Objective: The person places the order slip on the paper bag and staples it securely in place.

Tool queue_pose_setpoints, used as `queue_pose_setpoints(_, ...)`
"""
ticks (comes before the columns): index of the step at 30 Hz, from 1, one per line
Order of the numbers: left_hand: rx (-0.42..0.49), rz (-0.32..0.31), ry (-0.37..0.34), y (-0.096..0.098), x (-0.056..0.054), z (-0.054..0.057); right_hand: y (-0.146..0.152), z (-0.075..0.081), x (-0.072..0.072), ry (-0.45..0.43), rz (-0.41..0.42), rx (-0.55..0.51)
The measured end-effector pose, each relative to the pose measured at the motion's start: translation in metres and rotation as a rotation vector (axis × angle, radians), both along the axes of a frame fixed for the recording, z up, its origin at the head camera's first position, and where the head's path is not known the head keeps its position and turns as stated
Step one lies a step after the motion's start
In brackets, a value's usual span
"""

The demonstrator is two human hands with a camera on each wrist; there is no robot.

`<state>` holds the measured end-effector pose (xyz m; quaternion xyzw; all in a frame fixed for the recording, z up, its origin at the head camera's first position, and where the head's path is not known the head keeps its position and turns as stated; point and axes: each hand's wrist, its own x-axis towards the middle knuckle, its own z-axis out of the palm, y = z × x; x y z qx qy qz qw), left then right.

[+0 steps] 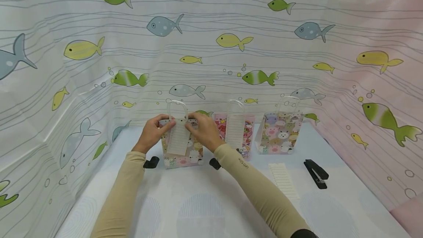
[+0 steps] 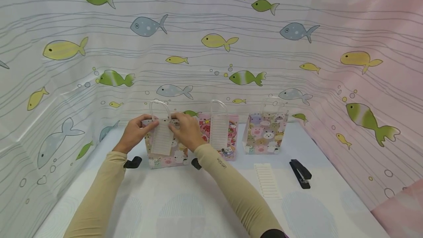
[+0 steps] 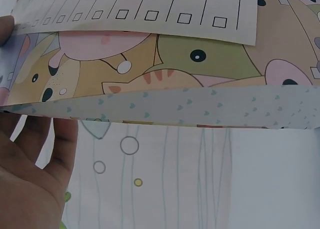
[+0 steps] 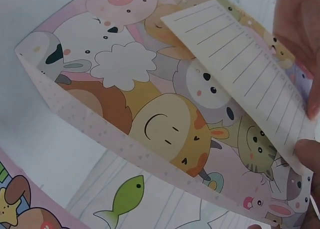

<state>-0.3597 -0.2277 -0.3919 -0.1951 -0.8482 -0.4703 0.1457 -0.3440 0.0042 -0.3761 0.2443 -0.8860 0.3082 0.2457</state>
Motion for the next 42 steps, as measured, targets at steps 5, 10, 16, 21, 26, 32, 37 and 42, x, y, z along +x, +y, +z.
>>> queue_pose_setpoints(5,-0.018,0.001,0.007,-0.0006,0.0007,-0.0002,-0.0013,0.001,-0.002,0.01,-0.009,-0.013)
queue_pose_setpoints(10,-0.025,0.003,0.02,-0.0017,0.0019,-0.0015,-0.0025,0.0004,-0.0036,0.024,-0.019,-0.045)
queue_pose_setpoints(16,-0.019,-0.003,0.043,-0.0043,0.0032,-0.0028,-0.0038,0.0001,-0.0045,0.051,-0.033,-0.056)
queue_pose_setpoints(21,-0.011,-0.005,0.034,-0.0051,0.0038,-0.0038,-0.0048,-0.0001,-0.0048,0.034,-0.041,-0.065)
queue_pose_setpoints(26,-0.018,0.001,0.038,-0.0045,0.0043,-0.002,-0.005,0.0006,-0.0037,0.012,-0.043,-0.075)
queue_pose_setpoints(32,-0.031,0.038,0.065,-0.003,0.0042,0.0004,-0.0055,-0.0013,-0.005,0.008,-0.044,-0.082)
queue_pose_setpoints(37,-0.022,0.063,0.089,-0.0026,0.0033,-0.0019,-0.0065,-0.0027,-0.0042,0.013,-0.051,-0.085)
queue_pose_setpoints(42,0.009,0.07,0.095,-0.0027,0.0026,-0.0045,-0.007,-0.0024,-0.0033,0.016,-0.051,-0.088)
